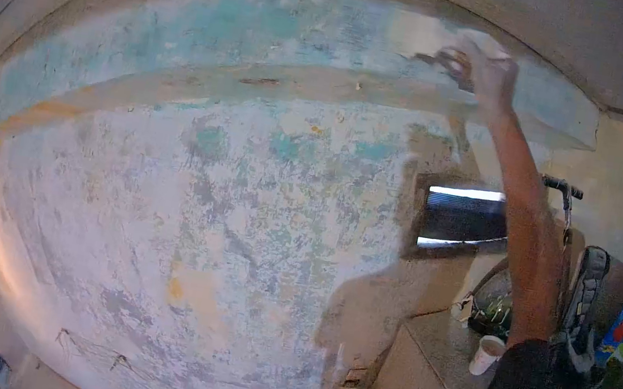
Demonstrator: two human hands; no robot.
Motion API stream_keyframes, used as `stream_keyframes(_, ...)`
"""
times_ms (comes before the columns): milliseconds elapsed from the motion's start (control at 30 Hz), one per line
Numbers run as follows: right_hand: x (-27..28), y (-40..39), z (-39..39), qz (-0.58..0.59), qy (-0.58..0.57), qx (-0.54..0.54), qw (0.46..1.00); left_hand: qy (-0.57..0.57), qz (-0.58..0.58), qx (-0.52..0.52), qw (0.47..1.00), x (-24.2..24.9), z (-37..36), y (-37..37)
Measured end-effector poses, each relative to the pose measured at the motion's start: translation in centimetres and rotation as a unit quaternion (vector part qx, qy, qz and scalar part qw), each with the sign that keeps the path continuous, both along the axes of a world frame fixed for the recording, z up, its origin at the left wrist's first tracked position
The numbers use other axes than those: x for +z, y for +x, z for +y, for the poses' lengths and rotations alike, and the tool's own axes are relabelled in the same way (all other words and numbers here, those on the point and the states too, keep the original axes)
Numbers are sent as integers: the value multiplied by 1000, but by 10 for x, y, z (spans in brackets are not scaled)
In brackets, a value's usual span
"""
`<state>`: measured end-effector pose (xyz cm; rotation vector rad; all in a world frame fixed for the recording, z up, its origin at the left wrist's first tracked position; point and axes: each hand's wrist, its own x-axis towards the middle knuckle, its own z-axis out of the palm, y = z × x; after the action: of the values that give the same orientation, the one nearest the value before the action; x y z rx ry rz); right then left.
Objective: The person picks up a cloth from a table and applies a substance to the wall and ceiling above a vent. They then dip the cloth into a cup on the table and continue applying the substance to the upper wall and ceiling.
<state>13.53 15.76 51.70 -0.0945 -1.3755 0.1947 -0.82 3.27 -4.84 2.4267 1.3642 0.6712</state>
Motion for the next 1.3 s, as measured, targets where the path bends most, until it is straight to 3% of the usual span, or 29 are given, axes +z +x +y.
stream_keyframes(67, 0, 38, 26, -33, 118, -195, 973, -65, 41, 4, 997, 19, 4, -1)
stream_keyframes(133, 3, 72, 51, -68, 209, -280, 934, -129, 81, 6, 988, 14, 10, -4)
stream_keyframes(200, -6, 85, 37, -72, 151, -378, 911, -74, 28, -108, 991, -13, 30, -7)
stream_keyframes(233, -13, 82, 27, -80, 157, -376, 910, -70, 19, -108, 992, -21, 37, -6)
stream_keyframes(267, -23, 78, 14, -94, 173, -525, 828, -109, 56, -114, 986, -23, 42, -4)
stream_keyframes(333, -37, 67, 4, -106, 195, -659, 718, -143, 85, -123, 978, -11, 37, -4)
stream_keyframes(367, -43, 60, 8, -82, 152, -626, 761, -116, 77, -107, 985, 11, 20, -8)
stream_keyframes(433, -45, 50, 30, -61, 114, -591, 796, -85, 63, -95, 990, 21, 8, -8)
stream_keyframes(500, -43, 38, 49, -60, 223, -657, 717, -73, 13, -14, 997, 17, 3, -1)
stream_keyframes(533, -45, 30, 48, -63, 226, -658, 715, -69, -6, 12, 998, 21, 0, 2)
stream_keyframes(600, -59, -18, 23, -31, 241, -472, 847, -151, 90, 8, 984, 43, -4, 1)
stream_keyframes(633, -62, -36, 20, -32, 244, -471, 847, -177, 121, 7, 977, 46, -4, 0)
stream_keyframes(700, -70, -72, 17, -44, 281, -603, 746, -161, 101, -6, 982, 24, 6, -3)
stream_keyframes(767, -76, -113, -42, -55, 279, -484, 827, -155, 72, 4, 985, 12, 9, -4)
stream_keyframes(833, -68, -143, -42, -61, 316, -292, 901, -152, 49, 8, 987, 13, 5, -4)
stream_keyframes(967, -57, -185, -78, -17, 367, -238, 899, -144, 96, 5, 985, 18, 5, -5)
stream_keyframes(1067, -47, -189, -87, -72, 340, -167, 923, -119, 89, 4, 989, -10, 16, -5)
stream_keyframes(1200, -38, -164, -79, -90, 313, -128, 937, -124, 61, -3, 990, 13, 5, -9)
stream_keyframes(1267, -30, -141, -58, -103, 335, -106, 931, -111, 68, -2, 991, -15, 17, -7)
stream_keyframes(1300, -32, -125, -50, -103, 280, -90, 950, -99, 74, -4, 992, -26, 23, -6)
